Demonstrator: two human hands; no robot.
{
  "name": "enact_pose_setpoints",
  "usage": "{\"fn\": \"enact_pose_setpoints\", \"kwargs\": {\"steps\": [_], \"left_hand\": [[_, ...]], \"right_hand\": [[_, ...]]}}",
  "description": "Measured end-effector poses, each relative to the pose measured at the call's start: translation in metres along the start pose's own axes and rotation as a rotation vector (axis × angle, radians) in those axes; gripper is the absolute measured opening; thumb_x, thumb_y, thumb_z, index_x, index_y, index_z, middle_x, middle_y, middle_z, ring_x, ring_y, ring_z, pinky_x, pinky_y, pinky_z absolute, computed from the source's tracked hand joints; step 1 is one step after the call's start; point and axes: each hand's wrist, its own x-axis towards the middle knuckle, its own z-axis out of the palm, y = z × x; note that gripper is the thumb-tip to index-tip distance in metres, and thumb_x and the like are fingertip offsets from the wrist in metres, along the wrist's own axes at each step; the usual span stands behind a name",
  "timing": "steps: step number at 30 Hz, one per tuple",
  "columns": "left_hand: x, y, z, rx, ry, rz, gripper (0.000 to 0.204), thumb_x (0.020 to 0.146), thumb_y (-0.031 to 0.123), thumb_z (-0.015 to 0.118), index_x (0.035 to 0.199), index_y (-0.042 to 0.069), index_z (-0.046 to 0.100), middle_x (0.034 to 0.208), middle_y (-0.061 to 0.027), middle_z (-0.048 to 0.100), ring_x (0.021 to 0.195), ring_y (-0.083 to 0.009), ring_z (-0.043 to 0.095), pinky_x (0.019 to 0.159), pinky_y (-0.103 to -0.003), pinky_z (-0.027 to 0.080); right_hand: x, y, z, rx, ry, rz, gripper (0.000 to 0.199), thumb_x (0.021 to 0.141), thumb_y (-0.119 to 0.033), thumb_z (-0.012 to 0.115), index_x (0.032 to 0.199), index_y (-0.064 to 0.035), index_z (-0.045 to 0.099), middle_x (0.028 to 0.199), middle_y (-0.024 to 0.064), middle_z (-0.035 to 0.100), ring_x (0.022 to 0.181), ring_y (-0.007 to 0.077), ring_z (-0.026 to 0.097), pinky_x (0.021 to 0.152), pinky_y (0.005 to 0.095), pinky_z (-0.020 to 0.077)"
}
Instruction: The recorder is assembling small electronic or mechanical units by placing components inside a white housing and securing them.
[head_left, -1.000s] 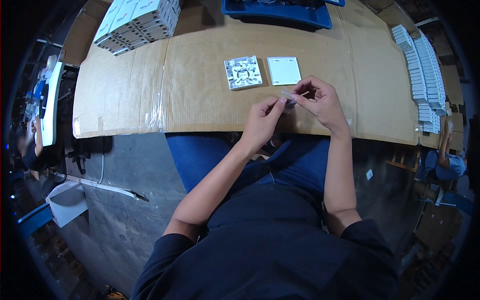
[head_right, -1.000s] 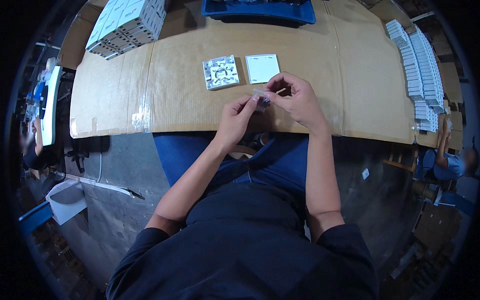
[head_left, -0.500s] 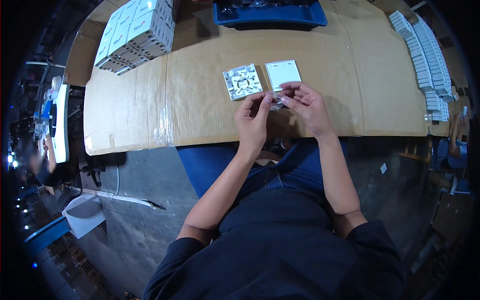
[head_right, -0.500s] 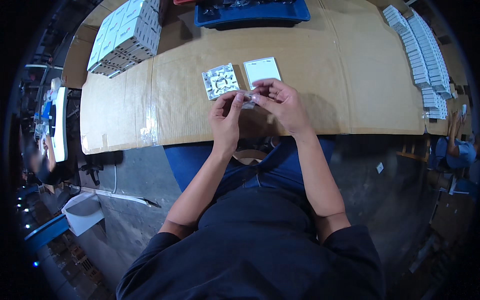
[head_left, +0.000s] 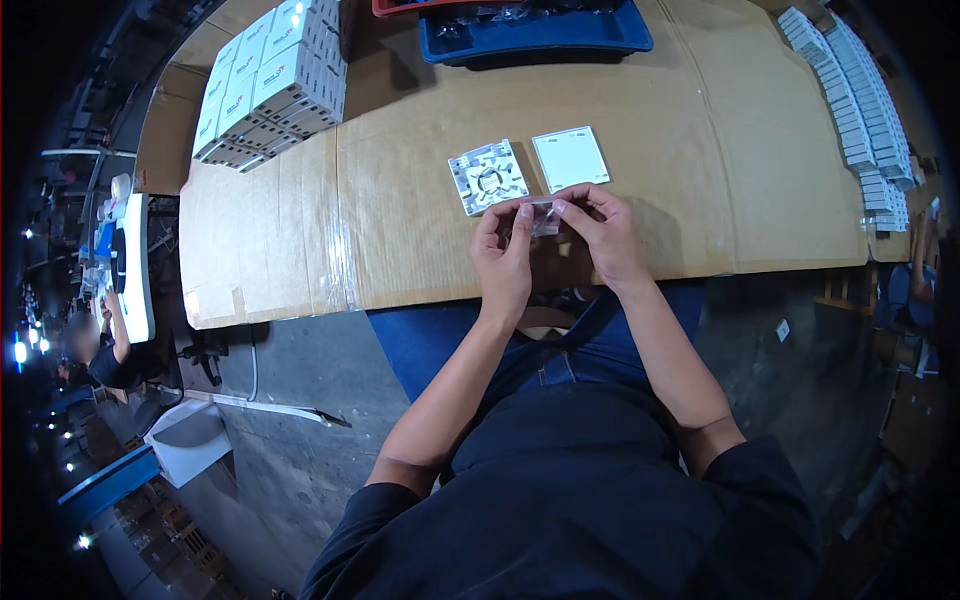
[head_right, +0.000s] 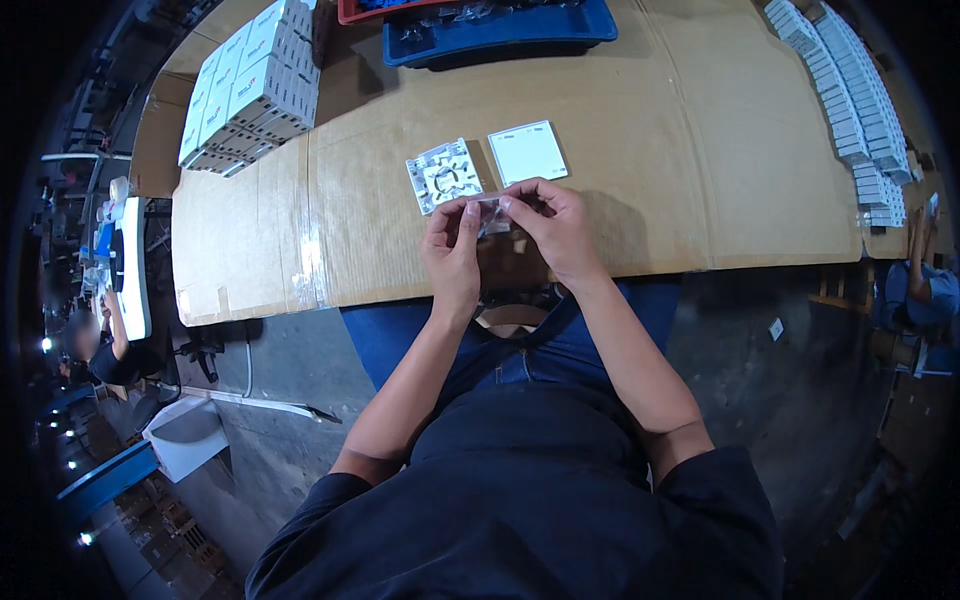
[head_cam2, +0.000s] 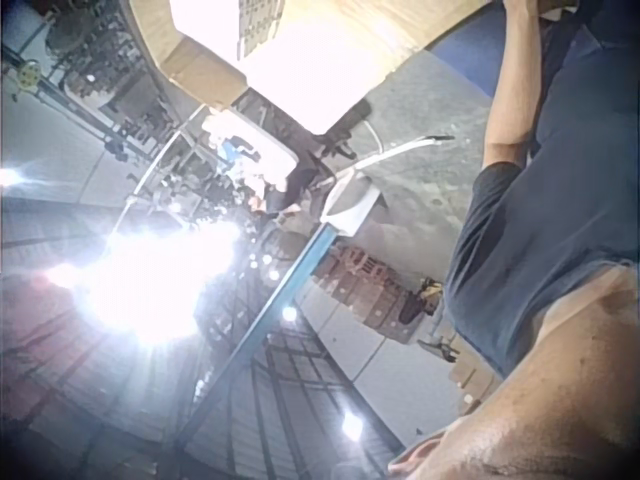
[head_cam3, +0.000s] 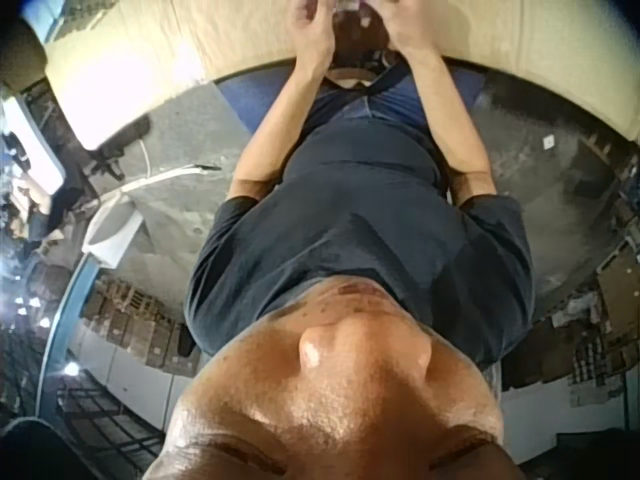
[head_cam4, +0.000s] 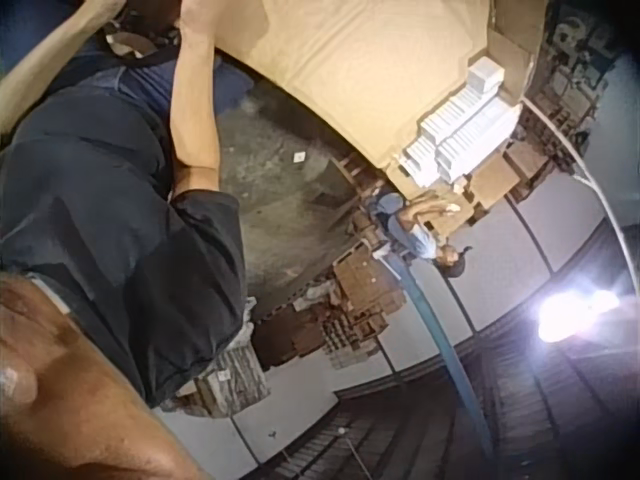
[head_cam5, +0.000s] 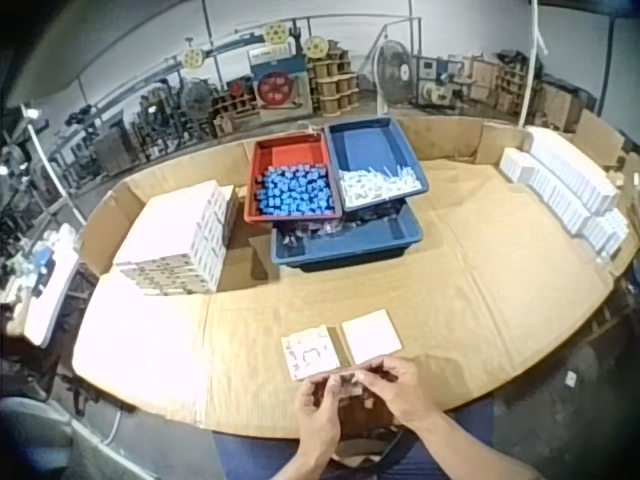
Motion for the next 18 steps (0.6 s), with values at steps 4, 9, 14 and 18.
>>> {"fn": "enact_pose_setpoints", "kwargs": {"steps": [4,9,14,18], "left_hand": [[0.0,-0.003,-0.001,0.006,0.0,0.0,0.014,0.107,0.014,0.064,0.112,0.0,0.065,0.102,-0.0027,0.07,0.093,-0.0065,0.064,0.084,-0.024,0.051],[0.001,-0.006,-0.004,-0.009,-0.005,0.035,0.013,0.107,0.014,0.064,0.109,0.001,0.065,0.102,-0.0023,0.07,0.092,-0.0059,0.063,0.082,-0.023,0.051],[0.002,-0.003,-0.004,-0.045,-0.035,-0.038,0.012,0.106,0.013,0.065,0.109,0.001,0.065,0.1,-0.0011,0.07,0.091,-0.0056,0.063,0.082,-0.022,0.051],[-0.001,0.002,-0.007,-0.028,-0.088,-0.03,0.012,0.106,0.011,0.066,0.111,0.001,0.065,0.099,-0.0001,0.069,0.092,-0.0055,0.062,0.083,-0.022,0.05]], "right_hand": [[0.001,0.002,0.001,-0.018,-0.015,-0.062,0.01,0.099,-0.007,0.072,0.107,-0.0009,0.072,0.096,-0.0008,0.071,0.088,0.005,0.063,0.08,0.0217,0.0515],[0.0,0.007,0.002,-0.071,-0.023,-0.11,0.011,0.1,-0.01,0.072,0.105,-0.0003,0.071,0.091,-0.0024,0.069,0.082,0.0038,0.061,0.075,0.0216,0.0505],[0.003,0.01,0.004,-0.091,-0.013,-0.137,0.01,0.1,-0.011,0.072,0.102,-0.0016,0.07,0.09,-0.0035,0.068,0.082,0.0028,0.059,0.074,0.0212,0.0494],[0.005,0.013,-0.001,-0.088,-0.025,-0.136,0.009,0.1,-0.01,0.071,0.102,-0.0018,0.069,0.089,-0.0051,0.066,0.08,0.0019,0.057,0.071,0.0208,0.0476]]}}
